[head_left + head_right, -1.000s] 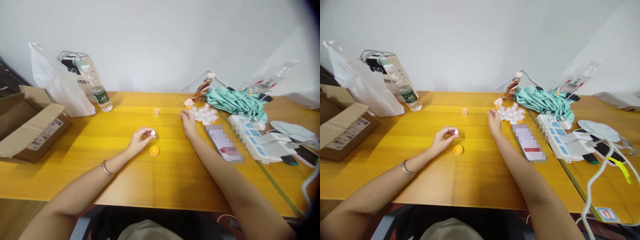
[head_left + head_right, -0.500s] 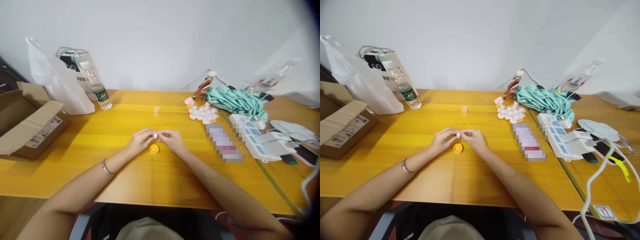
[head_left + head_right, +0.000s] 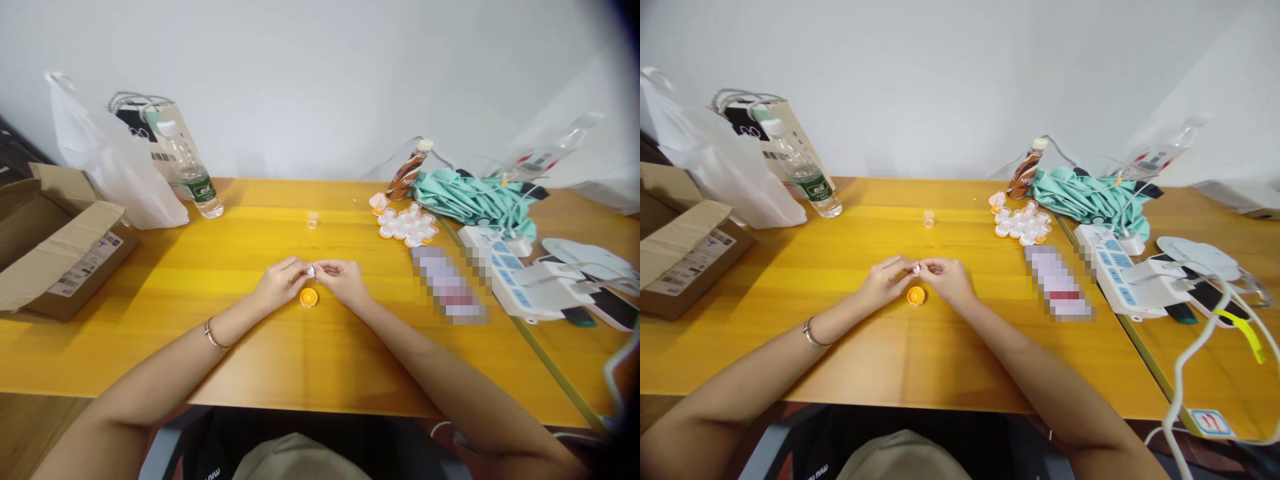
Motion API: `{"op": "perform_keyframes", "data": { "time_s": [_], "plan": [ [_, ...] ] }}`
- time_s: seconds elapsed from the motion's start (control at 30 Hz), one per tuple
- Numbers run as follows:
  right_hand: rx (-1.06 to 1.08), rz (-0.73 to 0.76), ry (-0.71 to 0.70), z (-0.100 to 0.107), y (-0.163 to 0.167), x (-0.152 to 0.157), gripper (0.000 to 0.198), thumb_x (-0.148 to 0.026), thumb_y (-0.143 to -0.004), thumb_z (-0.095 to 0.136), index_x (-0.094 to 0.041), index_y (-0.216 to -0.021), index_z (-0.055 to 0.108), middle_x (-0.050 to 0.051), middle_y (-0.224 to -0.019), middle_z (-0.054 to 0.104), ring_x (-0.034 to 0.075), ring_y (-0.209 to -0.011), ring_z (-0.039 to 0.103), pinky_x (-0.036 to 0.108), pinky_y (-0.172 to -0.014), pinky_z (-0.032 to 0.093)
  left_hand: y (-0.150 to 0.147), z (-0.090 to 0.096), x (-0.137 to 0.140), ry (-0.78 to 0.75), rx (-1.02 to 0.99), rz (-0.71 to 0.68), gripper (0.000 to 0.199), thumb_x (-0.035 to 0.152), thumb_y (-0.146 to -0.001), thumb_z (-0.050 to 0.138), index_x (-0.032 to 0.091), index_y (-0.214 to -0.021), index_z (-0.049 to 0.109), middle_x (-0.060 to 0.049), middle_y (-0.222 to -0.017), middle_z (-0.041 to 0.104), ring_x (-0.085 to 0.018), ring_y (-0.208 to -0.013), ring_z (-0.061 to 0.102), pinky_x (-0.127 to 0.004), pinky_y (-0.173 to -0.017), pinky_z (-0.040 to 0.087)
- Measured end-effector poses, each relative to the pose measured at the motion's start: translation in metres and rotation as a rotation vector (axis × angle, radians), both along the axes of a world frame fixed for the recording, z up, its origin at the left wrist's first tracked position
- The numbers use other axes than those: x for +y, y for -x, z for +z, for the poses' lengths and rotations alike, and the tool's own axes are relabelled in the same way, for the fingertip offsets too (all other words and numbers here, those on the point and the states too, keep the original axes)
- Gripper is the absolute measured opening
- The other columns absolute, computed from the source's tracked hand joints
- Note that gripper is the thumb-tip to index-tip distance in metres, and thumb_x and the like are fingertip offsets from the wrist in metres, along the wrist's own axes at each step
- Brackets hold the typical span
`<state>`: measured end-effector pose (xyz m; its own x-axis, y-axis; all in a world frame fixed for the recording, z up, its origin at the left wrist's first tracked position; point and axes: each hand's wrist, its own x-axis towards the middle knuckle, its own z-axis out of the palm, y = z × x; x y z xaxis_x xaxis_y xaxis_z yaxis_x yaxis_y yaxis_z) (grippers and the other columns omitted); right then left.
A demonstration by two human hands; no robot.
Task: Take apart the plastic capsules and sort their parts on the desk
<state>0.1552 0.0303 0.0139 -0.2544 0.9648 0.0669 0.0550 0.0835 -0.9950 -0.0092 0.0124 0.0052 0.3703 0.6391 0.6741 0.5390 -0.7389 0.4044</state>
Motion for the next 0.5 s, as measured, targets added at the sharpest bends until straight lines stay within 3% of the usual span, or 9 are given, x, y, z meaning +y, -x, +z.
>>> {"op": "perform_keyframes", "data": {
  "time_s": [0.27,0.5],
  "plan": [
    [0.211,0.015,0.235,-0.0028,-0.0049,0.0059,0.014,-0.031,-0.066,0.067,-0.018,-0.071,0.068,0.0,-0.067,0.07,0.01,-0.058,0.064,0.024,-0.064,0.054,0.0004,-0.0006,0.0049,0.189,-0.241,-0.006,0.017,0.022,-0.077,0.063,0.016,-0.094,0.062,-0.003,-0.081,0.065,-0.012,-0.074,0.063,-0.024,-0.072,0.052],
    [0.252,0.073,0.118,-0.0069,-0.0043,0.0012,0.024,-0.032,-0.064,0.071,-0.02,-0.084,0.064,-0.002,-0.072,0.069,0.01,-0.065,0.063,0.025,-0.069,0.051,0.0001,-0.0064,0.0078,0.311,-0.333,-0.036,0.019,0.025,-0.076,0.064,0.016,-0.093,0.063,-0.004,-0.083,0.066,-0.012,-0.074,0.064,-0.025,-0.073,0.053]
  ]
}}
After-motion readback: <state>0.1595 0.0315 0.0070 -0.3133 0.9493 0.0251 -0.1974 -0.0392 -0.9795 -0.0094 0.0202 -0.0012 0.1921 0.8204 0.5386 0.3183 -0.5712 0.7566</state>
